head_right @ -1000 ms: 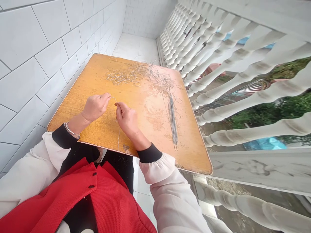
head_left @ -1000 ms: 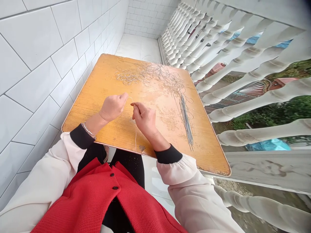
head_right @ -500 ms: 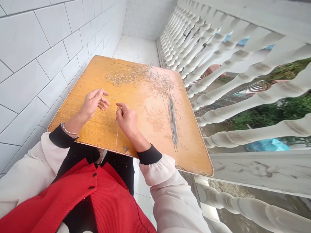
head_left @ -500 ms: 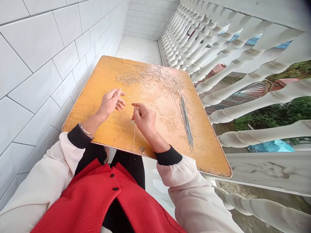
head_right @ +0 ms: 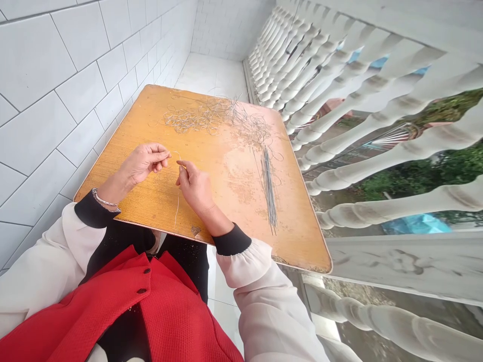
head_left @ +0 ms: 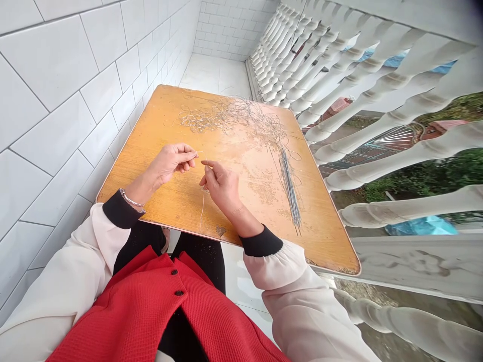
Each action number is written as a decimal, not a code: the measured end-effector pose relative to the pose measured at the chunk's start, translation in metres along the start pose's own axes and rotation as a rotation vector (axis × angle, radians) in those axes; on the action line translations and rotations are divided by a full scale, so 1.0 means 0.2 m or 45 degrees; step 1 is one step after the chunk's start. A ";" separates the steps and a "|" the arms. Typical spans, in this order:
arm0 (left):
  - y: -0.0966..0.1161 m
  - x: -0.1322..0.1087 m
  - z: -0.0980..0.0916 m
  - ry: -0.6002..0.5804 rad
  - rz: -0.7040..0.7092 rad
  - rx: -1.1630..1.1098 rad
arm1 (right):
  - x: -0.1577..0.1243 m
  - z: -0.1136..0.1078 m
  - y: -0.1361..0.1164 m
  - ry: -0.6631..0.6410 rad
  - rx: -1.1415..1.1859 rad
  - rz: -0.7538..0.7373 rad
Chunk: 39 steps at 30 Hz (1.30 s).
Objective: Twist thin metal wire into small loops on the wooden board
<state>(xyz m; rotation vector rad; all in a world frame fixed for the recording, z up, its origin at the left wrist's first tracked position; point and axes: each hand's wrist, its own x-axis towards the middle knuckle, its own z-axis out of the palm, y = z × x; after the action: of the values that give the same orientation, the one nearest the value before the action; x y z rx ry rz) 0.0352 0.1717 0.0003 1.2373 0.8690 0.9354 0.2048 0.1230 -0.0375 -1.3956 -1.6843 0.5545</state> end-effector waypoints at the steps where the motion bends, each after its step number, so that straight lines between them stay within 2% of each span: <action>1: -0.01 0.00 0.00 -0.004 0.008 -0.017 | 0.00 0.00 0.00 -0.012 0.017 0.003; 10: -0.06 0.03 0.06 0.088 0.005 -0.224 | 0.00 0.01 -0.02 -0.107 0.077 0.000; 19: -0.07 0.02 0.08 0.097 -0.039 -0.470 | -0.01 0.01 -0.02 -0.117 0.096 -0.003; 22: -0.06 0.02 0.08 0.089 -0.063 -0.516 | 0.00 0.01 -0.01 -0.071 0.106 0.012; 27: -0.07 0.01 0.08 0.079 -0.136 -0.473 | 0.01 0.01 -0.01 -0.005 0.142 0.093; 31: -0.11 0.00 0.10 0.036 -0.054 -0.321 | 0.02 0.00 -0.02 -0.001 0.208 0.143; 35: -0.13 0.01 0.13 0.110 0.024 -0.150 | 0.02 0.01 -0.02 -0.023 0.280 0.164; 39: -0.13 0.01 0.15 0.190 0.045 -0.104 | 0.02 0.02 -0.02 -0.061 0.315 0.171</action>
<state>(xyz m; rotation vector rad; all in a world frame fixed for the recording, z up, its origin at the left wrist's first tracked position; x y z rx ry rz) 0.0660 0.1607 -0.0214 1.1265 0.9194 1.0920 0.2004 0.1272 -0.0351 -1.3283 -1.5084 0.8486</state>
